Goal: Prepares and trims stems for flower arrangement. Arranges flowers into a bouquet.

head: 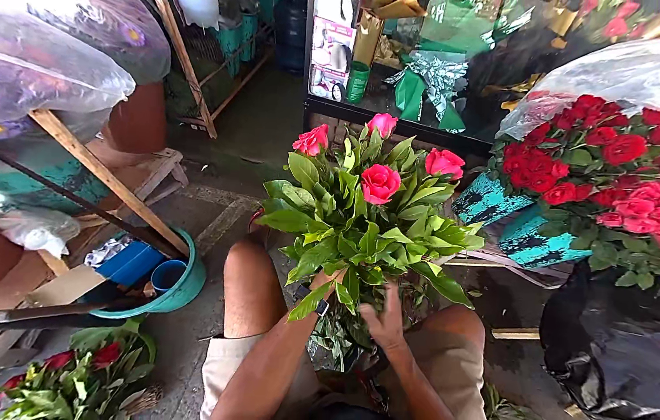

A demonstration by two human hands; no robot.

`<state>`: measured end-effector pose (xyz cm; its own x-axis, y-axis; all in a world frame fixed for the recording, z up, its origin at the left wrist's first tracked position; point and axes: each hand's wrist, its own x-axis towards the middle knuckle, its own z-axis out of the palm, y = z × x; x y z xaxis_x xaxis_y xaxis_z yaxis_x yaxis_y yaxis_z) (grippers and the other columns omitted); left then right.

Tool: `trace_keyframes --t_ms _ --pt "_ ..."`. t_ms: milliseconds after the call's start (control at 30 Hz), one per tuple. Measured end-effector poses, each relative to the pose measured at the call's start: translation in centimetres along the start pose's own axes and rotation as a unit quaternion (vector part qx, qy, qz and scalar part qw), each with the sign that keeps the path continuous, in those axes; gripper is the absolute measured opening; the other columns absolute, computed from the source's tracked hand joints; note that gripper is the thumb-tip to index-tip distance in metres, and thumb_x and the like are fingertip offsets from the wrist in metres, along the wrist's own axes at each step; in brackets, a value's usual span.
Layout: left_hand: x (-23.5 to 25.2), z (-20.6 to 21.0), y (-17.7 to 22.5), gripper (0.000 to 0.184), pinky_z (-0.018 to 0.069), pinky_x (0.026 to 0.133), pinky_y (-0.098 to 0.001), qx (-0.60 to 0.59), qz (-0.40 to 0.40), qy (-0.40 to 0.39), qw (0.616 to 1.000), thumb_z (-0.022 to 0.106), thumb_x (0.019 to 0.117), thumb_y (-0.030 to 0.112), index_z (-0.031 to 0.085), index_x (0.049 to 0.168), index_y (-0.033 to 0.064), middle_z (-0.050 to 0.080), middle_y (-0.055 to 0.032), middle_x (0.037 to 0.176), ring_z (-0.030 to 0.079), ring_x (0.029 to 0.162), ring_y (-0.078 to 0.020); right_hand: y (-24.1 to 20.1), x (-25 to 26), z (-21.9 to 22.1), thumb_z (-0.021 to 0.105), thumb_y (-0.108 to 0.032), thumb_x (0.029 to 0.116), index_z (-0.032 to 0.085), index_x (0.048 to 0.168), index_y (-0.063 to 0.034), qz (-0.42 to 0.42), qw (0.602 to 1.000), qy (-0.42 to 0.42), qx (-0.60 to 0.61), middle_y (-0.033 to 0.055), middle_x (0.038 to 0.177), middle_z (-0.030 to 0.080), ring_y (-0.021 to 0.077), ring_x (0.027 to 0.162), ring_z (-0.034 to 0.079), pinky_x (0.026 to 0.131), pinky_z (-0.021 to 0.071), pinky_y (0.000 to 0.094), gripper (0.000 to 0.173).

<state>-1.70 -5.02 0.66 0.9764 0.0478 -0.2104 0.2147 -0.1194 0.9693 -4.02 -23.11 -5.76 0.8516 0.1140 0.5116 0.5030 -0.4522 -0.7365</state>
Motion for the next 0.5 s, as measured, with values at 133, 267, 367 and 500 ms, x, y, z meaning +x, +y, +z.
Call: trace_keyframes --t_ms 133,267,367,500 --pt "0.1 0.9 -1.7 0.029 0.0475 0.093 -0.0165 -0.105 0.050 -0.024 0.993 0.050 0.1028 -0.001 0.054 0.129 -0.0134 0.064 -0.0161 0.115 0.059 0.102 -0.0032 0.1 -1.1 2.0 0.066 -0.006 0.0888 0.056 0.129 0.0117 0.033 0.995 0.002 -0.092 0.0300 0.127 0.062 0.0388 0.120 0.063 0.103 0.0523 0.0489 0.045" --pt "0.0 1.2 0.7 0.038 0.0448 0.109 -0.0320 0.054 0.048 -0.006 0.997 0.058 0.1021 0.007 0.055 0.134 -0.0138 0.062 -0.0269 0.130 0.059 0.123 -0.0226 0.2 -1.6 2.0 0.059 0.002 0.0913 0.063 0.118 0.0079 -0.063 0.992 0.023 -0.111 0.0255 0.112 0.067 0.0292 0.105 0.069 0.094 0.0574 0.0357 0.028" --pt "0.8 2.3 -0.1 0.033 0.0487 0.103 -0.0335 0.033 0.054 0.017 0.998 0.064 0.0985 0.006 0.060 0.126 -0.0116 0.066 -0.0239 0.121 0.063 0.114 -0.0214 0.4 -1.9 1.2 0.057 0.004 0.0934 0.067 0.113 0.0066 -0.083 0.991 0.013 -0.101 0.0236 0.108 0.068 0.0267 0.101 0.070 0.092 0.0583 0.0335 0.022" --pt "1.9 2.3 -0.9 0.030 0.0519 0.096 -0.0311 -0.005 0.111 0.050 0.992 0.070 0.0938 0.007 0.065 0.119 -0.0072 0.069 -0.0169 0.109 0.065 0.103 -0.0141 -0.7 -0.7 -1.3 0.059 -0.021 0.1009 0.076 0.115 -0.0122 -0.063 0.990 -0.020 -0.125 0.0121 0.125 0.069 0.0290 0.117 0.063 0.100 0.0514 0.0506 0.023"
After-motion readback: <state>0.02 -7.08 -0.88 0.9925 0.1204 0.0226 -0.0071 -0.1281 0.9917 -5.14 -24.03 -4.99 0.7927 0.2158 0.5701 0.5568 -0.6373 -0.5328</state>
